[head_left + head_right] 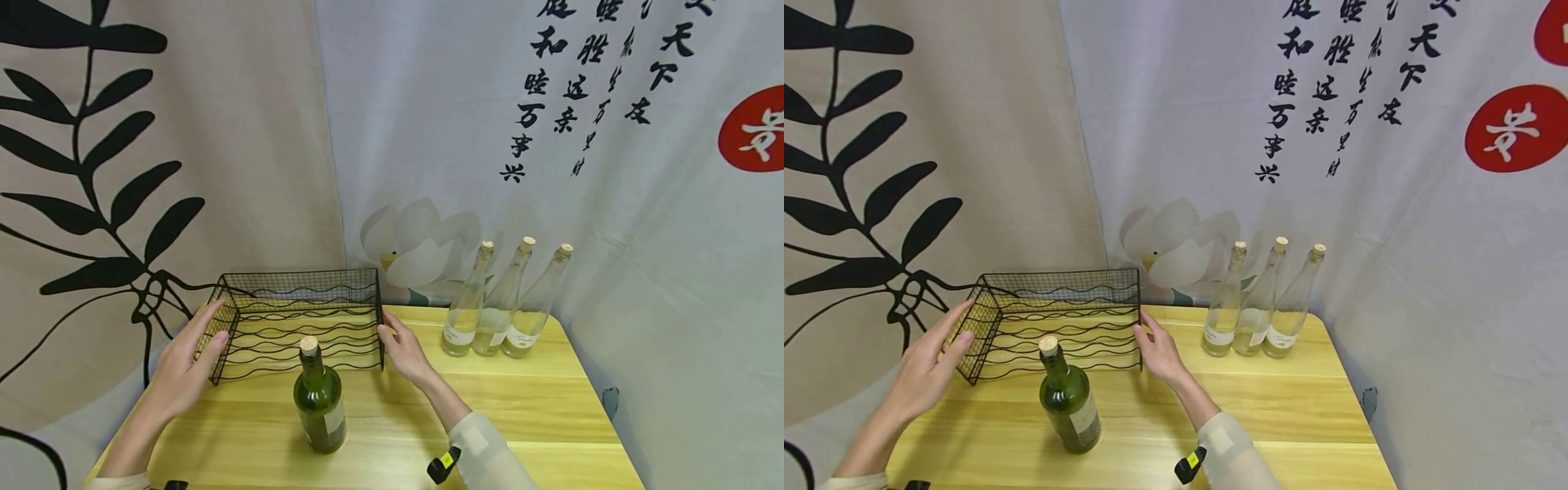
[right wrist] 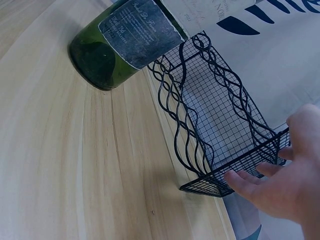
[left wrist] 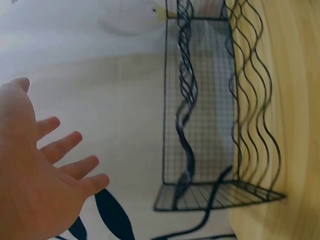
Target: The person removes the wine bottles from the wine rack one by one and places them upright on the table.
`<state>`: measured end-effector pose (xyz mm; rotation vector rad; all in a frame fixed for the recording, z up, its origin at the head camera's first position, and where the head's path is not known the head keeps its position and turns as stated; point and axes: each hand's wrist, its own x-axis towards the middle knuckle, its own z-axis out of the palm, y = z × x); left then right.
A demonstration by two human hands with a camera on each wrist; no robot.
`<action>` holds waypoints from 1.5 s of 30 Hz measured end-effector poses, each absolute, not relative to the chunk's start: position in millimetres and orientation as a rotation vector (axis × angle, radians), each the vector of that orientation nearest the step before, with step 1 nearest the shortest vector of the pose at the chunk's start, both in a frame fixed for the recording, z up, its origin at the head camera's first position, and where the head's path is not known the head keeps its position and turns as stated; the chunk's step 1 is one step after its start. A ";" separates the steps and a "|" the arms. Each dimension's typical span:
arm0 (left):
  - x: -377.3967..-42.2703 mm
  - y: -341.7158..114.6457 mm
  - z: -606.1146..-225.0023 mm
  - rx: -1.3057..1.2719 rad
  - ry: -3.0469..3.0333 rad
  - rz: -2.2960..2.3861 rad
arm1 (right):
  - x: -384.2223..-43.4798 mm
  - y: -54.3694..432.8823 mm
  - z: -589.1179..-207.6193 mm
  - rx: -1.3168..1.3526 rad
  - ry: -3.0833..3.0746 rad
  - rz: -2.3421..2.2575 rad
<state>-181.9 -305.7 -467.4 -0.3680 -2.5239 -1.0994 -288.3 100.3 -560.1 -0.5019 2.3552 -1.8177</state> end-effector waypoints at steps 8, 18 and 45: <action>-191.8 -333.3 -483.3 -0.237 -2.551 -1.077 | -288.4 100.0 -560.7 -0.499 2.346 -1.823; -196.5 -357.5 -499.2 -0.065 -2.653 -1.136 | -289.5 100.2 -561.7 -0.509 2.341 -1.827; -209.4 -381.0 -531.0 0.077 -2.798 -1.285 | -288.9 100.8 -561.6 -0.512 2.302 -1.836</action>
